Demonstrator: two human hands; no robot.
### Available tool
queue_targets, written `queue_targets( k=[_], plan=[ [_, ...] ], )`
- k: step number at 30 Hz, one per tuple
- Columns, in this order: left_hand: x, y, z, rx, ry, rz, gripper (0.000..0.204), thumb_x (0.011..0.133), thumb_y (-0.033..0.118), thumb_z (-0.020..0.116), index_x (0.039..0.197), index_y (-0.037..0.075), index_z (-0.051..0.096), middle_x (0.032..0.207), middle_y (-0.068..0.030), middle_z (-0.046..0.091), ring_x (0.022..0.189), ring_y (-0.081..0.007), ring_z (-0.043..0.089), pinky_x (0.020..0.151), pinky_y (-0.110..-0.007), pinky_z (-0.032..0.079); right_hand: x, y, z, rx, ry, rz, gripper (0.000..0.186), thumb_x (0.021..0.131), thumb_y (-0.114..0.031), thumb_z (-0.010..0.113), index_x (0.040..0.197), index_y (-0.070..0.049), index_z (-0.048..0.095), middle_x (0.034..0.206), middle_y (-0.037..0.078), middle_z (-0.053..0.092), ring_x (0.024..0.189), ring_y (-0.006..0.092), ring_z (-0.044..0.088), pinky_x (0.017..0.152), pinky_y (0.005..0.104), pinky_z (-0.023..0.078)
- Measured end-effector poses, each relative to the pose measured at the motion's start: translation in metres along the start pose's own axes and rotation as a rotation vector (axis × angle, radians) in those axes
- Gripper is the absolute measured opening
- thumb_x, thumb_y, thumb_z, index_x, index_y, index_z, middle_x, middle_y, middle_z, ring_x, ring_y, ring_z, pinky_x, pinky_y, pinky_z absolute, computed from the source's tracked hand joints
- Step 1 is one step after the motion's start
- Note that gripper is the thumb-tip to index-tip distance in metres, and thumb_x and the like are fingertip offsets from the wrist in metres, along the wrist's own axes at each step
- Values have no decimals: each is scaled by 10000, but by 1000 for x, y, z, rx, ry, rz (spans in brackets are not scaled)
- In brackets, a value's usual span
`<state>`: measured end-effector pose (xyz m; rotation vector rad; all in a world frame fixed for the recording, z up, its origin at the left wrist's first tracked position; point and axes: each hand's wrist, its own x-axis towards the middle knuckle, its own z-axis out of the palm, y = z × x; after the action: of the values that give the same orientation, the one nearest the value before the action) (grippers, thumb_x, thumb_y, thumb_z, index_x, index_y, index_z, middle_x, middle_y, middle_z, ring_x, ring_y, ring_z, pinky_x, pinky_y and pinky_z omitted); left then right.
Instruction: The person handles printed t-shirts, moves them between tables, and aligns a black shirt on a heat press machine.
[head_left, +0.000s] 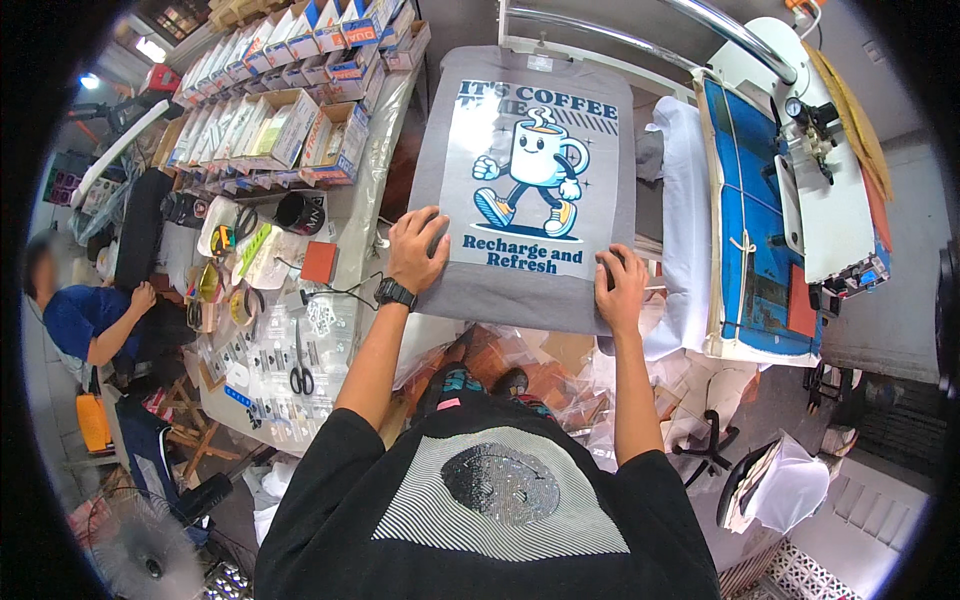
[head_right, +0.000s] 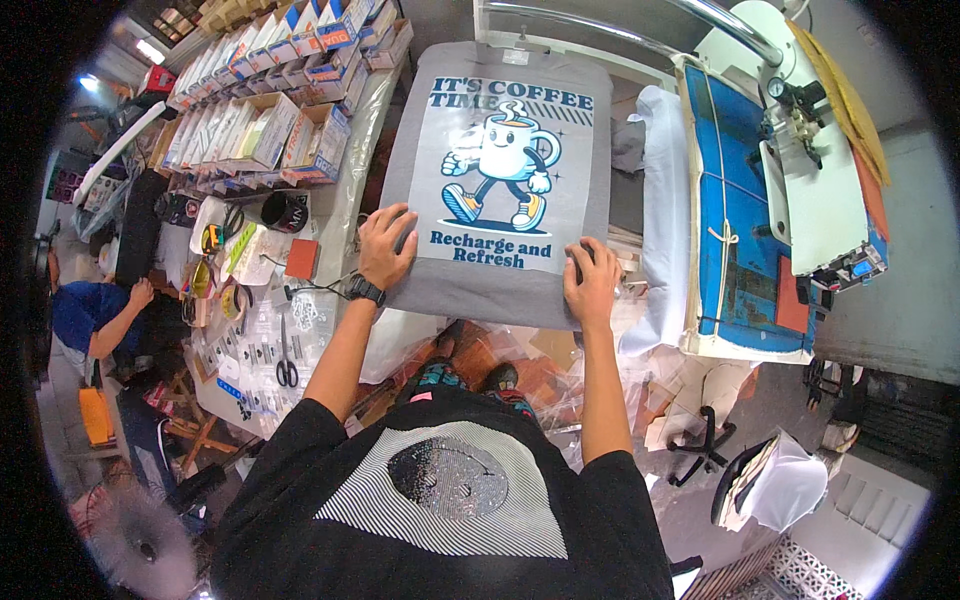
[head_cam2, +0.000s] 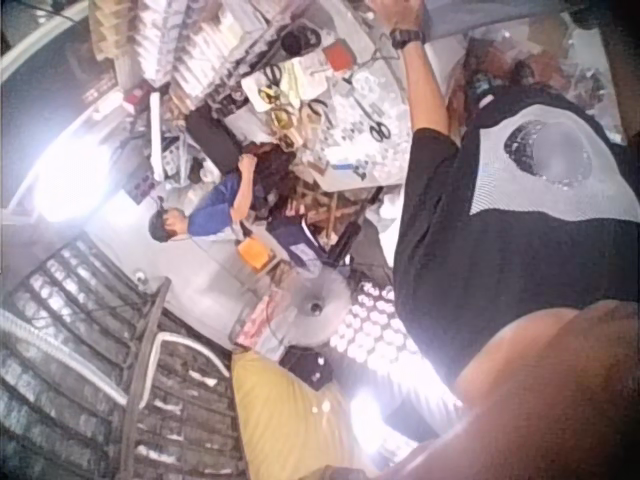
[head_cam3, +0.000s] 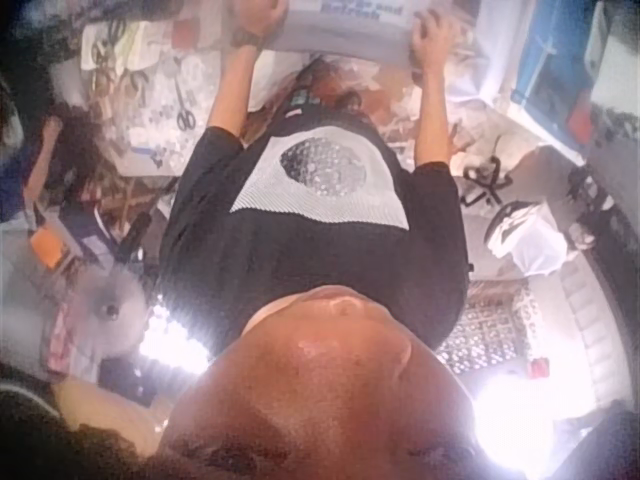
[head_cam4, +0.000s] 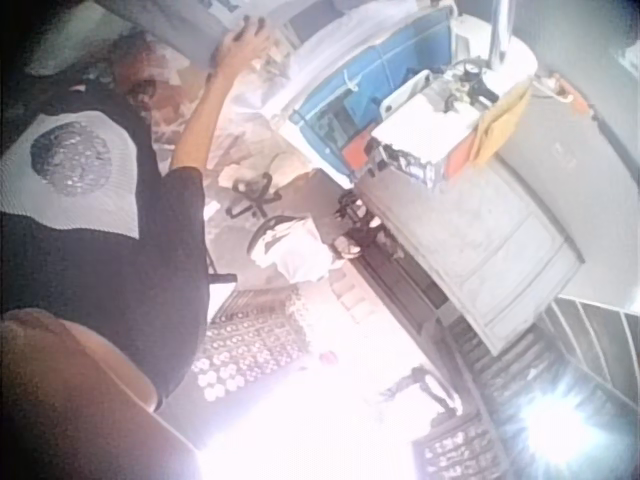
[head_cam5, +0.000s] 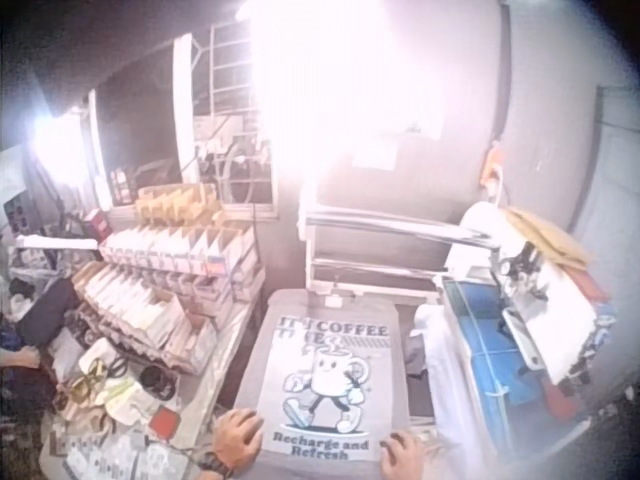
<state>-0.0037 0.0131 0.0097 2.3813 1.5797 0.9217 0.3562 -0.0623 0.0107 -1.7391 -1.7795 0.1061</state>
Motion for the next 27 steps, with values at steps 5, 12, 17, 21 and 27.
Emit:
queue_targets(
  k=[5, 12, 17, 21, 27],
  plan=[
    [1, 0, 0, 7, 10, 11, 304, 831, 189, 651, 1126, 114, 645, 1245, -58, 574, 1183, -283, 492, 1005, -457, 365, 0, -1, 1, 15, 11, 11, 202, 822, -133, 634, 1016, -128, 691, 1206, 66, 575, 1165, 284, 500, 1020, 442, 317],
    [-1, -1, 0, -14, 15, 2, 310, 828, 196, 657, 1127, 115, 647, 1245, -56, 575, 1188, -272, 488, 1011, -454, 357, 0, -1, 2, 27, 1, 20, 206, 831, -133, 625, 1028, -120, 687, 1208, 73, 573, 1172, 289, 497, 1023, 438, 315],
    [-2, -2, 0, -8, 17, -2, 307, 826, 198, 656, 1122, 116, 653, 1249, -58, 576, 1188, -270, 490, 1013, -455, 353, -1, -1, 2, 29, 2, 15, 209, 836, -130, 628, 1037, -120, 685, 1209, 78, 572, 1175, 291, 496, 1024, 434, 315],
    [-3, -1, -1, -22, 1, -12, 307, 828, 198, 654, 1124, 117, 655, 1256, -59, 574, 1190, -275, 489, 1015, -456, 351, -1, -1, 3, 31, 17, 10, 213, 835, -128, 631, 1040, -122, 687, 1207, 77, 575, 1175, 288, 497, 1023, 432, 316],
    [-3, -1, 2, -11, 3, 1, 325, 832, 196, 646, 1147, 118, 647, 1262, -66, 572, 1190, -283, 490, 1009, -456, 359, -2, 2, 1, 25, 19, 13, 218, 838, -142, 631, 1048, -127, 688, 1194, 69, 584, 1159, 284, 510, 1016, 431, 321]
  ],
)
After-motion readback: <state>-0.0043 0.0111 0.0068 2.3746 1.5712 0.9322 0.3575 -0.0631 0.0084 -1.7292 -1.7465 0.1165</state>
